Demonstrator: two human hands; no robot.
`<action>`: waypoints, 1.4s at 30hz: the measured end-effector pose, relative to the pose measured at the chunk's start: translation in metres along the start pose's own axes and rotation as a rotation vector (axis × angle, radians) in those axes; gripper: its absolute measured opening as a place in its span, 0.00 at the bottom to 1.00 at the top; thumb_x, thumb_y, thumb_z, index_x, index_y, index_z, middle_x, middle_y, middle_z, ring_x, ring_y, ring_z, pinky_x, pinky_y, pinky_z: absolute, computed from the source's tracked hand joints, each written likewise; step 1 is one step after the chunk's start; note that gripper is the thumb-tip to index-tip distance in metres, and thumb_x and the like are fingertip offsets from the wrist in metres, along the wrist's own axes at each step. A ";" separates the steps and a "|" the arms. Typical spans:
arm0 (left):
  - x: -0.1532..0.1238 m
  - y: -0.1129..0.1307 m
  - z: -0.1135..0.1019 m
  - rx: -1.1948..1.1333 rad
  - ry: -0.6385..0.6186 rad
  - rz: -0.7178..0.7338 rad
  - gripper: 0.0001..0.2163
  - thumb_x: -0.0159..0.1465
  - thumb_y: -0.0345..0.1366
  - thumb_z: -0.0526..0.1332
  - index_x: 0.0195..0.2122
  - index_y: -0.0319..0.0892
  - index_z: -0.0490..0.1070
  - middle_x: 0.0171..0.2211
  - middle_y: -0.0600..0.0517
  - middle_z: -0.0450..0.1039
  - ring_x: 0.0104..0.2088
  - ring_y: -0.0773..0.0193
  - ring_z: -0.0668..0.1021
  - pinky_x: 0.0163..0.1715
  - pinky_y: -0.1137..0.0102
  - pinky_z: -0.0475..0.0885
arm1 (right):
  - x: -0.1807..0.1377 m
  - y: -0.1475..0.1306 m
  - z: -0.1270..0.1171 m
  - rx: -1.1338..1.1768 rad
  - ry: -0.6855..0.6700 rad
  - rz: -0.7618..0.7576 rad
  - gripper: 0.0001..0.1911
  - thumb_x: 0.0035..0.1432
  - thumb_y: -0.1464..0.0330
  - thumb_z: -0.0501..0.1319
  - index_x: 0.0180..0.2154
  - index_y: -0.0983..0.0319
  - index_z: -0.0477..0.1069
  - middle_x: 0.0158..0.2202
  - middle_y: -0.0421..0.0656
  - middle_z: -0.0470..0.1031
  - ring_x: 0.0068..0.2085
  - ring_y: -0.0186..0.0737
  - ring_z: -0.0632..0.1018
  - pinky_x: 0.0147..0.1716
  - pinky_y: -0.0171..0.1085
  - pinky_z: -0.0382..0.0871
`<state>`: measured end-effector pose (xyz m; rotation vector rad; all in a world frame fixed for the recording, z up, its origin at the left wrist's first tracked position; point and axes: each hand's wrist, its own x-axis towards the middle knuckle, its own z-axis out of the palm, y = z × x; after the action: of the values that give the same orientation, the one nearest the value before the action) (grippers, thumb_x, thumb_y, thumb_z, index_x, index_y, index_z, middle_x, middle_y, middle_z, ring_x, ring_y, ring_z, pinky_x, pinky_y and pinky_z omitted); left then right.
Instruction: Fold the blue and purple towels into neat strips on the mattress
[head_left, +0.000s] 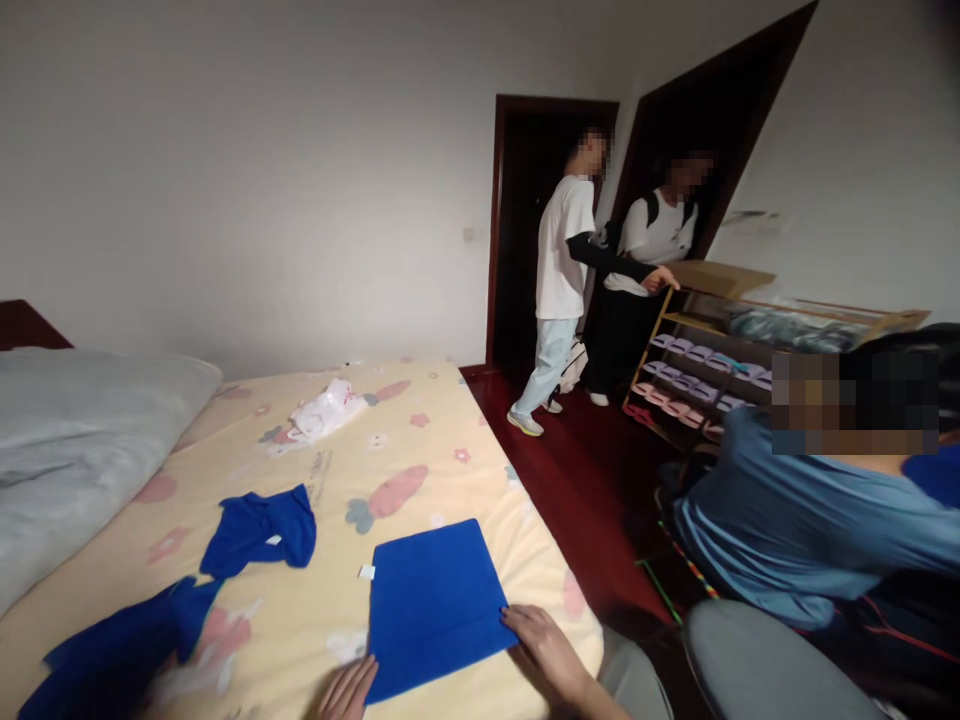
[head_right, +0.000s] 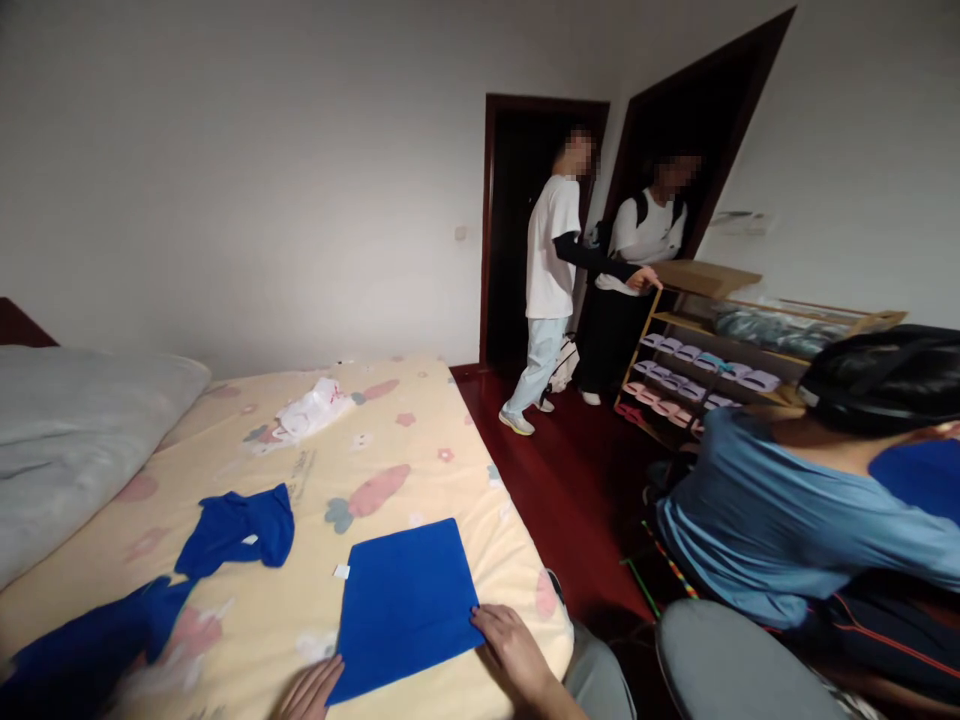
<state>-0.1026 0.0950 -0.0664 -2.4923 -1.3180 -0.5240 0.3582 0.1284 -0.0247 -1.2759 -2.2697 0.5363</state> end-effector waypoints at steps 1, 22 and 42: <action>-0.005 0.009 -0.009 -0.007 -0.032 -0.011 0.33 0.62 0.26 0.52 0.66 0.64 0.58 0.59 0.63 0.73 0.53 0.62 0.80 0.52 0.69 0.79 | -0.009 0.001 0.000 0.010 -0.024 -0.007 0.23 0.64 0.69 0.54 0.59 0.54 0.71 0.59 0.46 0.74 0.60 0.51 0.74 0.60 0.51 0.68; 0.018 0.064 -0.011 -0.809 -0.050 -0.906 0.17 0.66 0.48 0.54 0.52 0.44 0.65 0.43 0.45 0.80 0.44 0.56 0.83 0.46 0.61 0.79 | -0.008 0.006 0.022 0.061 0.023 0.465 0.21 0.66 0.61 0.49 0.52 0.61 0.74 0.45 0.48 0.82 0.47 0.48 0.81 0.48 0.42 0.73; 0.043 0.094 -0.016 0.022 -0.026 -0.766 0.10 0.69 0.36 0.52 0.44 0.41 0.72 0.35 0.45 0.78 0.39 0.52 0.78 0.44 0.60 0.69 | 0.011 -0.025 0.019 -0.251 0.056 0.585 0.18 0.70 0.67 0.49 0.57 0.60 0.67 0.39 0.48 0.81 0.38 0.45 0.79 0.36 0.37 0.63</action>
<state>-0.0047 0.0688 -0.0401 -1.9013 -2.2593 -0.6138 0.3256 0.1236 -0.0240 -2.0727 -1.9418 0.4044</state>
